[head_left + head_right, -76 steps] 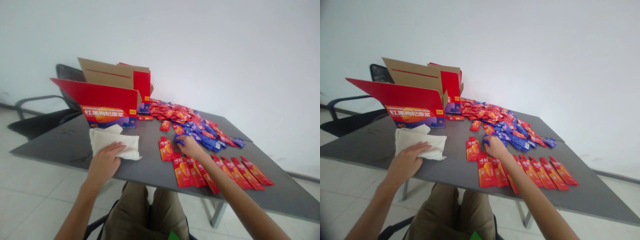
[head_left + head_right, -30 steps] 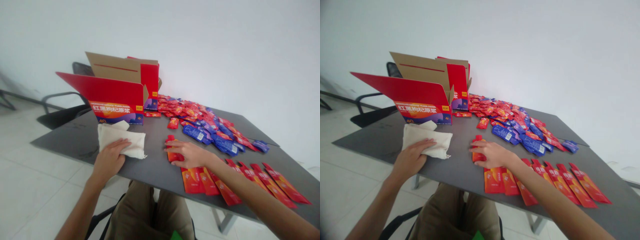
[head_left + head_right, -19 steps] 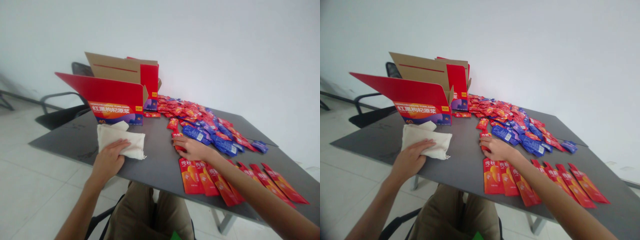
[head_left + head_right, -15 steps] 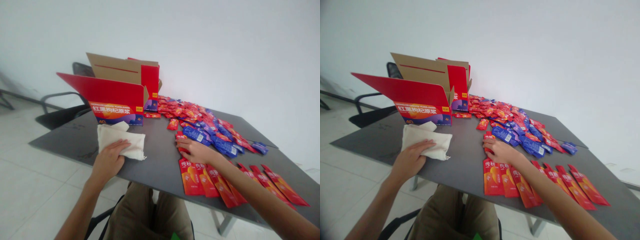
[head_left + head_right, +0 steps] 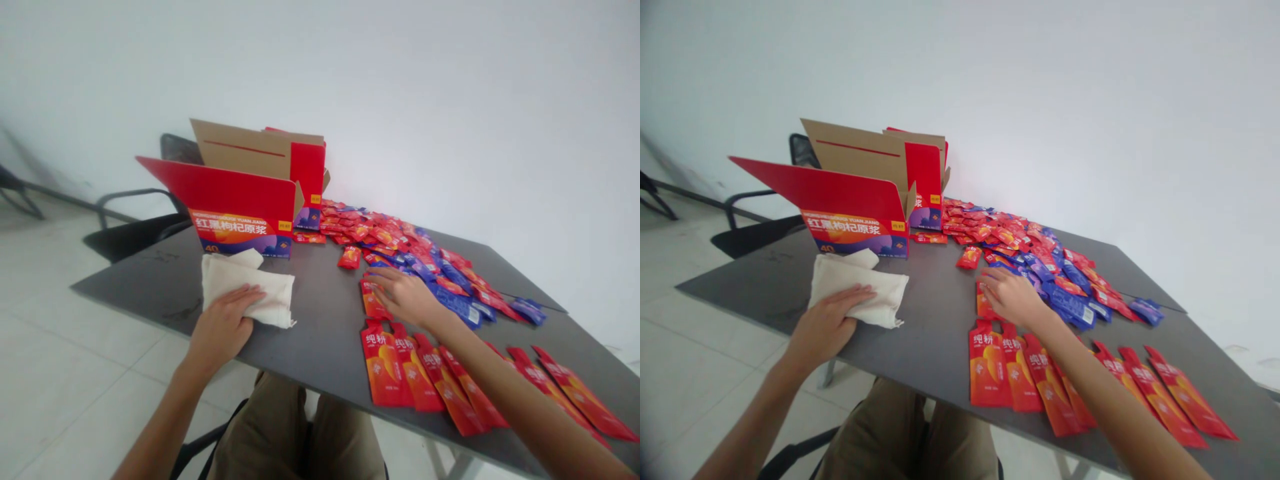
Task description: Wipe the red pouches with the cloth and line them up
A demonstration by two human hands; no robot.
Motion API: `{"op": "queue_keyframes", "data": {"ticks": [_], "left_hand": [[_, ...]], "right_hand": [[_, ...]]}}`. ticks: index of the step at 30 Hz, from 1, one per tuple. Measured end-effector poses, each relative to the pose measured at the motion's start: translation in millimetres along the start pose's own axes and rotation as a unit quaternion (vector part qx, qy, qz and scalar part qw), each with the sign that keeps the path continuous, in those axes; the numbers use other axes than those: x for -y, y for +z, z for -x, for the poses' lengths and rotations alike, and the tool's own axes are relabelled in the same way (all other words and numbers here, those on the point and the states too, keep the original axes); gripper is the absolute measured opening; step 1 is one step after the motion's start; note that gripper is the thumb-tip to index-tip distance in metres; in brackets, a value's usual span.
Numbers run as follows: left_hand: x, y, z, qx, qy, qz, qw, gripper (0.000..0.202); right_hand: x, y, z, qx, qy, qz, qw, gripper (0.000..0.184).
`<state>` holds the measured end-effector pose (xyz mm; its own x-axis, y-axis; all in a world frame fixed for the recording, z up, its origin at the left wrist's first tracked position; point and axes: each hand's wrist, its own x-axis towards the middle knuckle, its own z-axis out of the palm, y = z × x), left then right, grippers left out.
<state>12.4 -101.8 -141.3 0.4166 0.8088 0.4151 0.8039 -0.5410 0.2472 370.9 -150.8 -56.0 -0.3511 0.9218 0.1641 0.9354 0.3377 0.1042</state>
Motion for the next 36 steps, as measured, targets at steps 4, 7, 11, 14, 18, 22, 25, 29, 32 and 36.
{"op": "queue_keyframes", "data": {"ticks": [4,7,11,14,18,22,25,29,32,36], "left_hand": [[2,1.9,0,-0.005,0.006,0.003,1.0,0.059],[2,2.7,0,-0.009,0.005,0.011,1.0,0.058],[1,1.9,-1,-0.007,-0.001,0.022,1.0,0.06],[0,0.6,-1,-0.008,-0.003,0.03,1.0,0.06],[-1,-0.1,0,-0.013,-0.005,0.034,0.999,0.06],[0,0.1,0,-0.012,-0.005,0.036,0.999,0.06],[-1,-0.3,0,-0.01,-0.006,0.04,0.999,0.061],[-2,-1.2,-1,-0.007,-0.008,0.042,0.999,0.061],[-3,-1.5,-1,-0.006,-0.011,0.041,0.999,0.06],[-2,-1.0,-2,-0.004,-0.007,0.041,0.999,0.06]], "right_hand": [[-9,4,-43,0.001,0.138,-0.029,0.99,0.034],[-14,25,-82,0.019,0.213,-0.04,0.976,0.036],[-12,58,-124,0.031,0.299,-0.059,0.952,0.053],[-7,73,-145,0.028,0.356,-0.067,0.932,0.051],[-8,79,-161,0.021,0.434,-0.072,0.898,0.041],[-17,79,-162,0.033,0.479,-0.09,0.873,0.038],[-23,76,-158,0.045,0.482,-0.104,0.869,0.036],[-28,67,-156,0.051,0.472,-0.112,0.873,0.034],[-30,59,-159,0.048,0.466,-0.112,0.877,0.035],[-31,56,-163,0.051,0.458,-0.104,0.882,0.035]]}}
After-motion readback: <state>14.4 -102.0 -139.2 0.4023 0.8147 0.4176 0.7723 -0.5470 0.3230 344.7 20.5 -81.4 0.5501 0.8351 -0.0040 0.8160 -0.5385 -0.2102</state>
